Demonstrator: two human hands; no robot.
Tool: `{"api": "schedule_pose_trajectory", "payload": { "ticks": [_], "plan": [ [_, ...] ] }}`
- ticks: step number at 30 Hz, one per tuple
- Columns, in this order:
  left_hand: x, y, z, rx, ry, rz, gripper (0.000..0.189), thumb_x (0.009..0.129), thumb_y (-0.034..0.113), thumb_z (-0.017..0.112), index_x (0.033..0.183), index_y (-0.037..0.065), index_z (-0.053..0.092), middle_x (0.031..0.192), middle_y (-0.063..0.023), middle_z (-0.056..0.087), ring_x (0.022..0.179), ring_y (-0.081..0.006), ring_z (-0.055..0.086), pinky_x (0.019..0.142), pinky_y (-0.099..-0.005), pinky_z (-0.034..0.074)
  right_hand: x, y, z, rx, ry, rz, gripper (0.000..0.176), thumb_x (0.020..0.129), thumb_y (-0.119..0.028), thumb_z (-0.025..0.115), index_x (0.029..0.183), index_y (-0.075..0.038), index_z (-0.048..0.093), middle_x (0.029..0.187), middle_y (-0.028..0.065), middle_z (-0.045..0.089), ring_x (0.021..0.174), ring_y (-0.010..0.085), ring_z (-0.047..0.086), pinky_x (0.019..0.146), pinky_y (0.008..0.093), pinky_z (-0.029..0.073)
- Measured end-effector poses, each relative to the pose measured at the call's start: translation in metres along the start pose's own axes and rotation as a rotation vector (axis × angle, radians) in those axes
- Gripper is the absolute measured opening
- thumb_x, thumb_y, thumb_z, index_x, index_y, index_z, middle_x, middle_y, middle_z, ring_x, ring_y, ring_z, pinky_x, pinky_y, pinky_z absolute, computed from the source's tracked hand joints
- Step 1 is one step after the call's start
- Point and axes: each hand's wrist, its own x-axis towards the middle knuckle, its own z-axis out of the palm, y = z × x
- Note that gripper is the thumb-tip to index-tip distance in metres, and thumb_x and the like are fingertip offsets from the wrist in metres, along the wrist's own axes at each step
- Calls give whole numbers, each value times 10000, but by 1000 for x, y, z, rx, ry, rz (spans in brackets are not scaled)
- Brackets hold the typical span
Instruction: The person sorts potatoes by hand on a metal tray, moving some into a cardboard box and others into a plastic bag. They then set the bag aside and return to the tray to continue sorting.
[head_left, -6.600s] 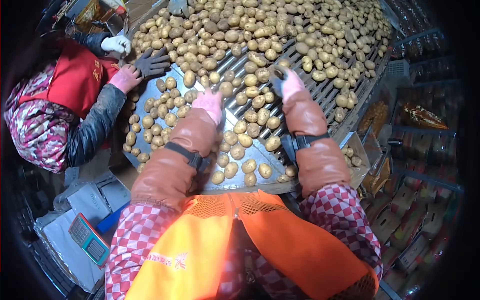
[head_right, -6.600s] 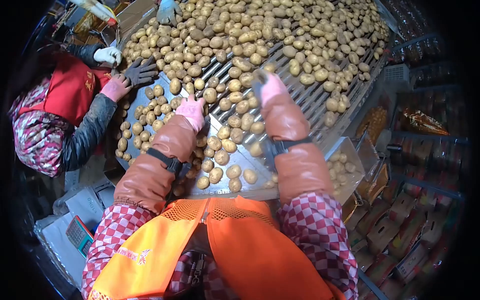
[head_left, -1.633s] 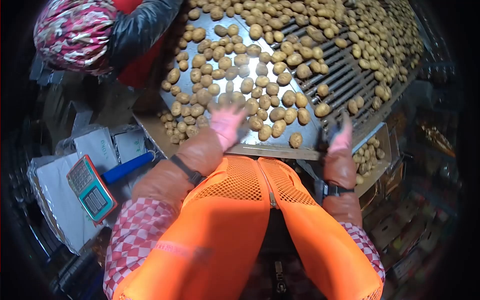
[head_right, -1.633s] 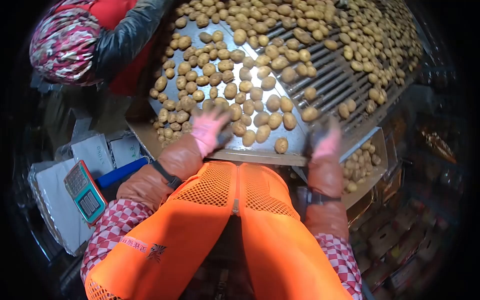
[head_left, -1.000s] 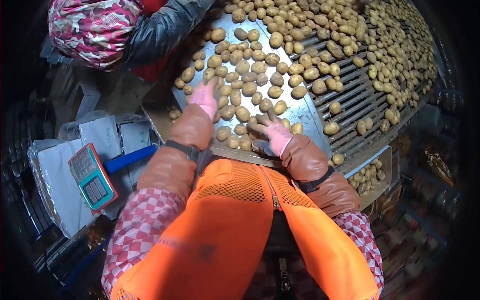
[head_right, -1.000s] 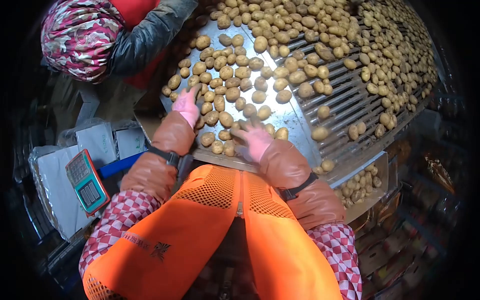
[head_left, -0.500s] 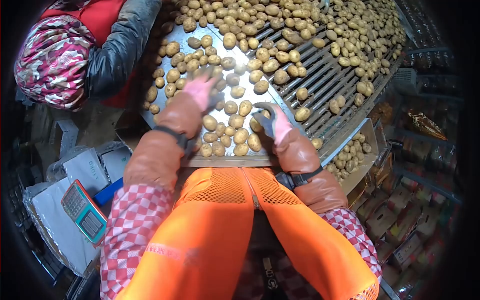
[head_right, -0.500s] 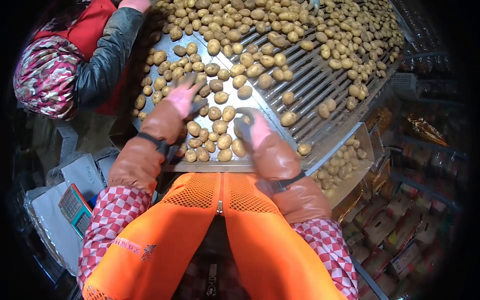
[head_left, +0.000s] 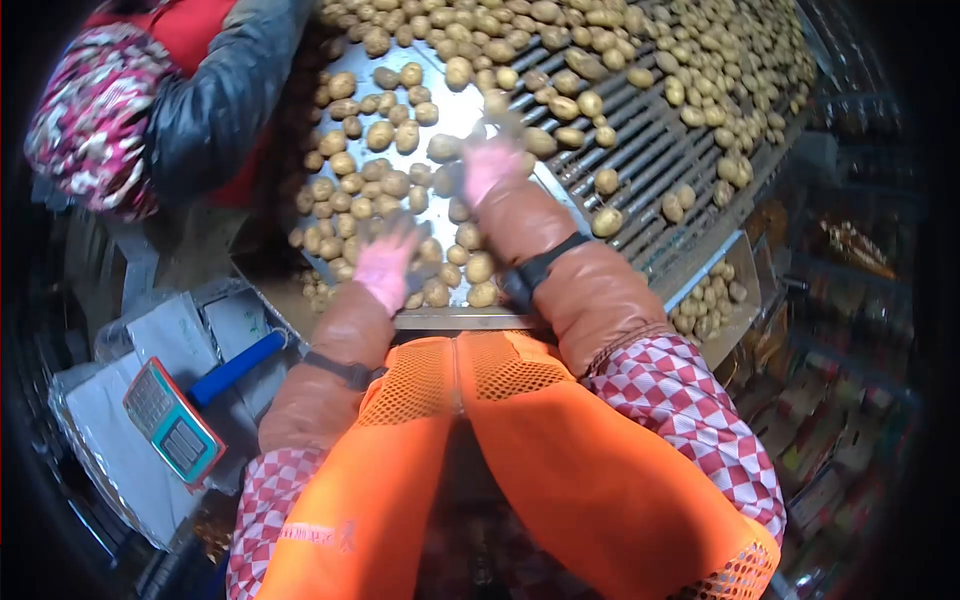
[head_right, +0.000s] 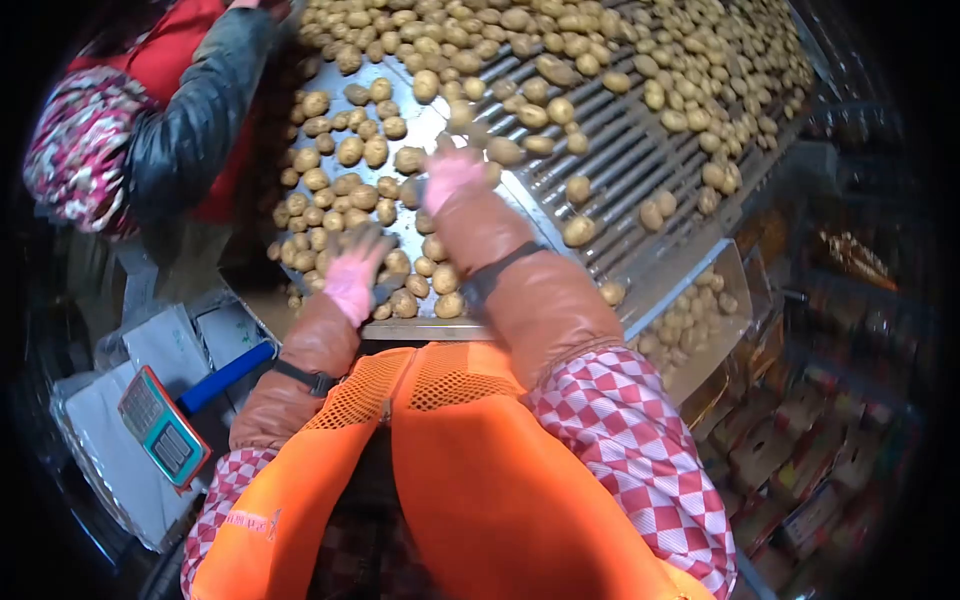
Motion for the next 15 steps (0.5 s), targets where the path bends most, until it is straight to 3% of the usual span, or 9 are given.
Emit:
{"api": "schedule_pose_trajectory", "payload": {
  "ticks": [2, 5, 7, 8, 9, 10, 12, 14, 15],
  "plan": [
    [-13, -3, -9, 2, -7, -101, 737, 800, 393, 735, 1450, 175, 464, 1461, -137, 468, 1406, -360, 362, 1148, -642, 175, -48, -30, 57, -11, 433, -201, 584, 870, -205, 620, 1441, -194, 499, 1478, 178, 469, 1409, 405, 377, 1156, 555, 309],
    [-32, -16, 0, 42, 21, -159, 806, 792, 350, 749, 1508, 205, 411, 1480, -110, 458, 1423, -373, 330, 1151, -634, 176, -97, -17, 54, -33, 259, -327, 499, 891, -155, 524, 1385, -211, 566, 1471, 96, 514, 1396, 327, 435, 1167, 483, 338],
    [-31, -11, -5, 26, -15, -182, 780, 801, 345, 743, 1499, 204, 425, 1477, -117, 461, 1424, -377, 330, 1151, -631, 178, -127, 21, 36, 495, 84, -306, 414, 910, -196, 561, 1320, -197, 622, 1401, 116, 564, 1289, 286, 538, 1099, 382, 419],
    [-28, -8, -10, 13, -37, -217, 754, 810, 339, 737, 1489, 202, 440, 1474, -123, 465, 1426, -382, 330, 1152, -629, 180, -137, 36, 9, 850, -77, 74, 362, 940, -254, 575, 1289, -174, 625, 1221, 115, 659, 1109, 262, 623, 989, 364, 484],
    [-19, 1, -18, -84, 28, -233, 673, 825, 319, 725, 1439, 163, 501, 1442, -149, 498, 1402, -401, 360, 1139, -606, 226, -133, 78, 52, 654, 575, -60, 312, 979, -307, 527, 1211, -139, 651, 1046, 101, 700, 915, 241, 653, 882, 395, 520],
    [-8, 5, -24, -205, 51, -200, 574, 838, 302, 713, 1360, 117, 563, 1393, -181, 534, 1355, -406, 415, 1105, -565, 300, -147, 112, 40, 658, 561, -86, 312, 979, -307, 527, 1211, -139, 651, 1046, 101, 700, 915, 241, 653, 882, 395, 520],
    [9, 22, -8, -298, -65, -77, 522, 835, 271, 701, 1309, 90, 574, 1336, -195, 554, 1333, -404, 449, 1116, -532, 329, -154, 144, 16, 339, 776, 425, 438, 843, -127, 687, 1278, -110, 641, 1138, 195, 665, 1047, 366, 656, 906, 445, 529],
    [24, 39, -6, -82, -159, 277, 601, 849, 322, 693, 1393, 161, 493, 1447, -170, 447, 1397, -390, 365, 1148, -600, 265, -141, 156, 57, 184, 656, 427, 492, 813, -161, 735, 1296, -161, 641, 1238, 198, 629, 1150, 375, 607, 979, 418, 493],
    [29, 28, -5, -54, -149, 314, 607, 849, 335, 693, 1394, 166, 487, 1455, -162, 436, 1401, -385, 353, 1144, -613, 259, -138, 148, 54, 279, 614, 352, 521, 802, -137, 742, 1307, -210, 638, 1296, 191, 595, 1215, 371, 565, 1034, 396, 454]
  ]
}}
